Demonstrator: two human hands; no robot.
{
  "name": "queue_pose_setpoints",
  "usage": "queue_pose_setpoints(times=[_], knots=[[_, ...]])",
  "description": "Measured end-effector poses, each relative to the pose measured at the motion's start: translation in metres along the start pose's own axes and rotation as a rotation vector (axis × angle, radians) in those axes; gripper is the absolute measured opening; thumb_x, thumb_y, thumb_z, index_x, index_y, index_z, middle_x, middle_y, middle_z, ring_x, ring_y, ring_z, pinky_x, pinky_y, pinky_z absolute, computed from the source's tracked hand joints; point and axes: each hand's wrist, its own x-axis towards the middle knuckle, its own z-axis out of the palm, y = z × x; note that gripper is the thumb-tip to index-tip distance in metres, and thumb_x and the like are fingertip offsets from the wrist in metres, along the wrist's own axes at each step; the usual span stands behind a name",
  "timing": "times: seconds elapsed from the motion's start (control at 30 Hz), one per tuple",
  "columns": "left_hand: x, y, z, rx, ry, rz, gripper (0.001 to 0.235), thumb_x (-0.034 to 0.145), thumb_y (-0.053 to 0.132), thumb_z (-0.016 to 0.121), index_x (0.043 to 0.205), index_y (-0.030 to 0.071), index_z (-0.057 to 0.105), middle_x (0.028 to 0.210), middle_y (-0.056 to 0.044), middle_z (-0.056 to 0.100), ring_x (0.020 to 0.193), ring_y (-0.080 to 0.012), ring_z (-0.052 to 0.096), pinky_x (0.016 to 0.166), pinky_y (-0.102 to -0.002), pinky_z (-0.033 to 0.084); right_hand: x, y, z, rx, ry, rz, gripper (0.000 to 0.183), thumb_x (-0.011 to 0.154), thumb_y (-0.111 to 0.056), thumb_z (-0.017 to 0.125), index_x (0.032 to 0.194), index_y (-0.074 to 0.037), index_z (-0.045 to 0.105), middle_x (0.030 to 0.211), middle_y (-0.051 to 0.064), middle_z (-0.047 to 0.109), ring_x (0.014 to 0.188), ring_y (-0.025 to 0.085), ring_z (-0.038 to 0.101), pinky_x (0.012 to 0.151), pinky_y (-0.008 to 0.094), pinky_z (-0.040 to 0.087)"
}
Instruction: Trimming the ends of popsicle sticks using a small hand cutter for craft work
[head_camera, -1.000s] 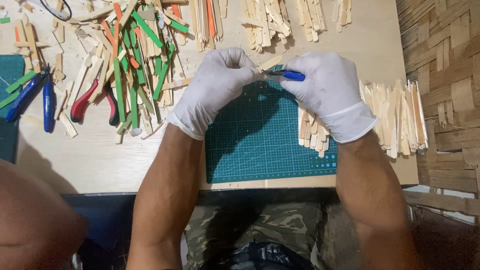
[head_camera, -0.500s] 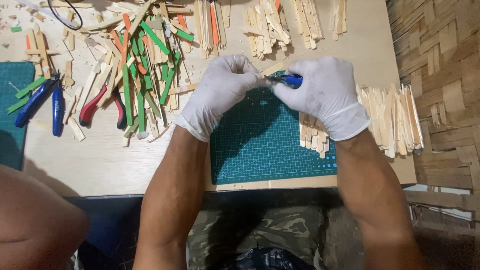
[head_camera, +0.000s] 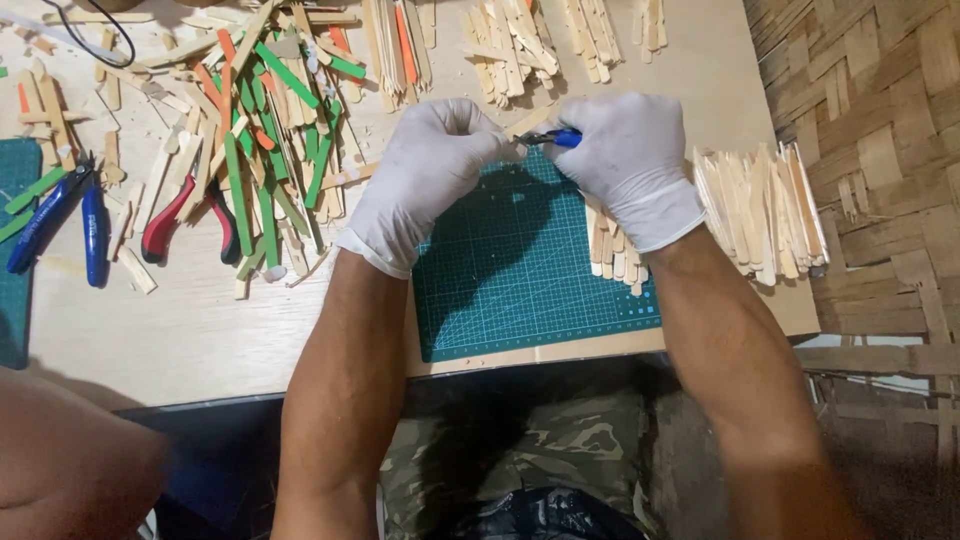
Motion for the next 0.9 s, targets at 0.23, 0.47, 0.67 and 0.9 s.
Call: queue_pose_setpoints(times=[0.23,0.47,0.67,0.9], knots=[[0.002,-0.005,-0.002,0.022,-0.004,0.051,0.004,0.081,0.003,0.077,0.077,0.003,0.076,0.063,-0.001,0.065,0.05,-0.0056,0.053,0.047,-0.017,0.045,-0.002,0.002,0.003,-0.033,-0.044,-0.039,0.019,0.085,-0.046,0.083,0.086,-0.027,0.08,0.069,-0.007,0.069,0.054,0.015,0.061,0.051,0.031,0.044],[0.003,-0.006,-0.002,0.001,0.004,0.025,0.006,0.079,0.003,0.079,0.075,0.004,0.075,0.062,0.001,0.063,0.05,-0.0049,0.051,0.048,-0.017,0.043,-0.001,-0.001,0.001,-0.049,-0.004,-0.031,0.013,0.087,-0.043,0.081,0.09,-0.03,0.083,0.07,-0.008,0.07,0.054,0.015,0.06,0.049,0.031,0.042],[0.001,0.003,-0.005,-0.033,0.027,-0.009,0.007,0.085,0.004,0.07,0.082,0.003,0.076,0.07,-0.002,0.069,0.051,-0.004,0.048,0.046,-0.017,0.039,0.004,0.002,-0.012,0.036,0.0,-0.034,0.028,0.083,-0.038,0.088,0.104,-0.02,0.083,0.085,-0.005,0.073,0.071,0.014,0.065,0.066,0.029,0.05],[0.001,0.003,-0.002,-0.174,-0.047,-0.013,0.007,0.092,0.003,0.067,0.088,0.001,0.072,0.083,-0.01,0.079,0.046,-0.0025,0.044,0.04,-0.016,0.035,0.008,0.001,-0.014,0.817,0.049,0.431,0.022,0.095,-0.005,0.074,0.111,0.008,0.077,0.091,0.011,0.077,0.072,0.012,0.064,0.065,0.023,0.054]])
